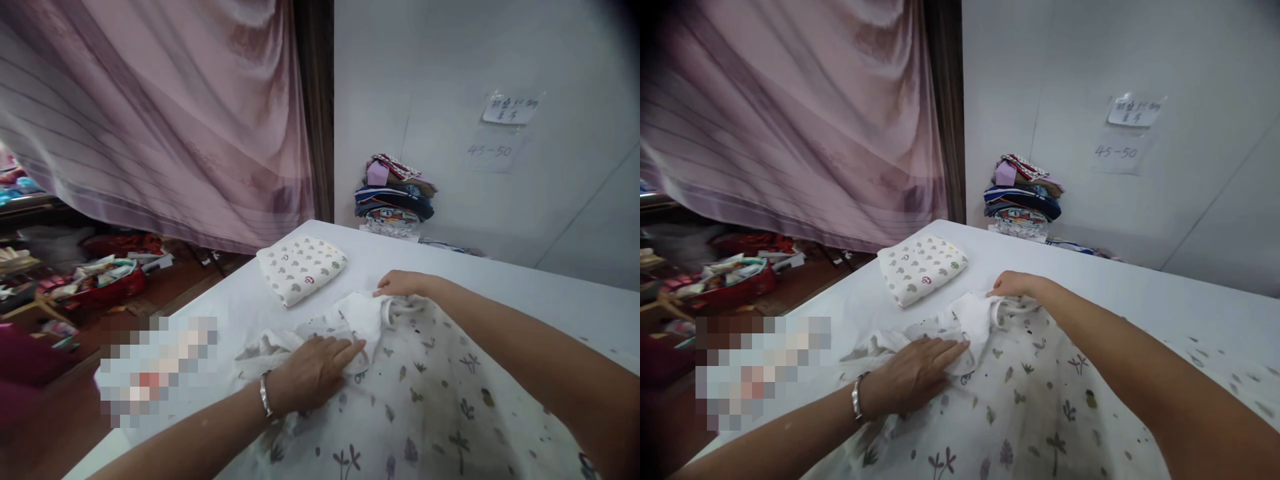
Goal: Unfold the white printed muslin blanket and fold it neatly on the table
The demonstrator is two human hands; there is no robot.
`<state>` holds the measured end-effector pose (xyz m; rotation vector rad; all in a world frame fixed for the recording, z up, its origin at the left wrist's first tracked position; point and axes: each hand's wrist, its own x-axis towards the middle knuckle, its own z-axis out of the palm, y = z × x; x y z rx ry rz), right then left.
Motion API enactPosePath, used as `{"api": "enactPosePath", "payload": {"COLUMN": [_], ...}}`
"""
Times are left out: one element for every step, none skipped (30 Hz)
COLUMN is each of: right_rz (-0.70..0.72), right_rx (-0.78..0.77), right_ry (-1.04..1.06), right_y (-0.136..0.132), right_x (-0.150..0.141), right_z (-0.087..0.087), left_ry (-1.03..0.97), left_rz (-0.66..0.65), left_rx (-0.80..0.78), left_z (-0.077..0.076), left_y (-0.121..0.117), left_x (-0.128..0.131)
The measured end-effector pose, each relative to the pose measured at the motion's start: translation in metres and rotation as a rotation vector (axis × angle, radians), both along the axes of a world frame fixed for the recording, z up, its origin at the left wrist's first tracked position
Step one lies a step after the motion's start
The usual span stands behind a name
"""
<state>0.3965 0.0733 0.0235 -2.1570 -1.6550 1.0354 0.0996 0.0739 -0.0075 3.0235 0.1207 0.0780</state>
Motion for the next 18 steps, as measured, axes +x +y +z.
{"api": "enactPosePath", "payload": {"right_rz": [0.094, 0.167, 0.216, 0.251, 0.273, 0.282, 0.279, 0.254, 0.203, 0.131, 0.045, -0.065, -0.182, -0.292, -0.388, -0.466, -0.518, -0.539], "right_rx": [-0.005, -0.001, 0.033, 0.076, 0.131, 0.195, 0.263, 0.331, 0.397, 0.462, 0.528, 0.586, 0.636, 0.673, 0.697, 0.71, 0.714, 0.703], "right_ry": [-0.041, -0.083, -0.135, -0.201, -0.282, -0.374, -0.465, -0.544, -0.595, -0.61, -0.578, -0.484, -0.349, -0.209, -0.059, 0.095, 0.241, 0.368], "right_y": [-0.002, -0.005, -0.008, -0.011, -0.014, -0.017, -0.018, -0.017, -0.014, -0.009, -0.001, 0.009, 0.021, 0.033, 0.046, 0.057, 0.066, 0.072], "right_x": [-0.003, -0.006, -0.009, -0.01, -0.012, -0.012, -0.012, -0.011, -0.009, -0.006, -0.004, -0.001, 0.001, 0.002, 0.002, 0.0, -0.003, -0.008], "right_z": [0.004, 0.008, 0.013, 0.018, 0.025, 0.031, 0.038, 0.045, 0.052, 0.058, 0.063, 0.067, 0.069, 0.069, 0.068, 0.065, 0.061, 0.055], "left_ry": [-0.026, -0.045, -0.054, -0.056, -0.054, -0.055, -0.063, -0.078, -0.092, -0.098, -0.091, -0.076, -0.064, -0.066, -0.088, -0.132, -0.19, -0.248], "left_rz": [0.022, 0.047, 0.074, 0.1, 0.126, 0.153, 0.184, 0.226, 0.28, 0.343, 0.414, 0.491, 0.574, 0.661, 0.751, 0.846, 0.939, 1.024], "left_rx": [-0.022, -0.037, -0.044, -0.045, -0.045, -0.046, -0.05, -0.058, -0.071, -0.094, -0.128, -0.17, -0.215, -0.258, -0.29, -0.305, -0.301, -0.287], "left_z": [0.001, 0.002, 0.003, 0.005, 0.006, 0.008, 0.009, 0.01, 0.011, 0.01, 0.009, 0.008, 0.007, 0.005, 0.003, 0.002, 0.001, 0.0], "left_y": [0.003, 0.006, 0.01, 0.014, 0.018, 0.022, 0.025, 0.029, 0.033, 0.038, 0.043, 0.05, 0.057, 0.066, 0.076, 0.087, 0.099, 0.11], "left_x": [-0.004, -0.009, -0.014, -0.019, -0.024, -0.028, -0.032, -0.035, -0.037, -0.039, -0.04, -0.042, -0.042, -0.043, -0.043, -0.043, -0.043, -0.044]}}
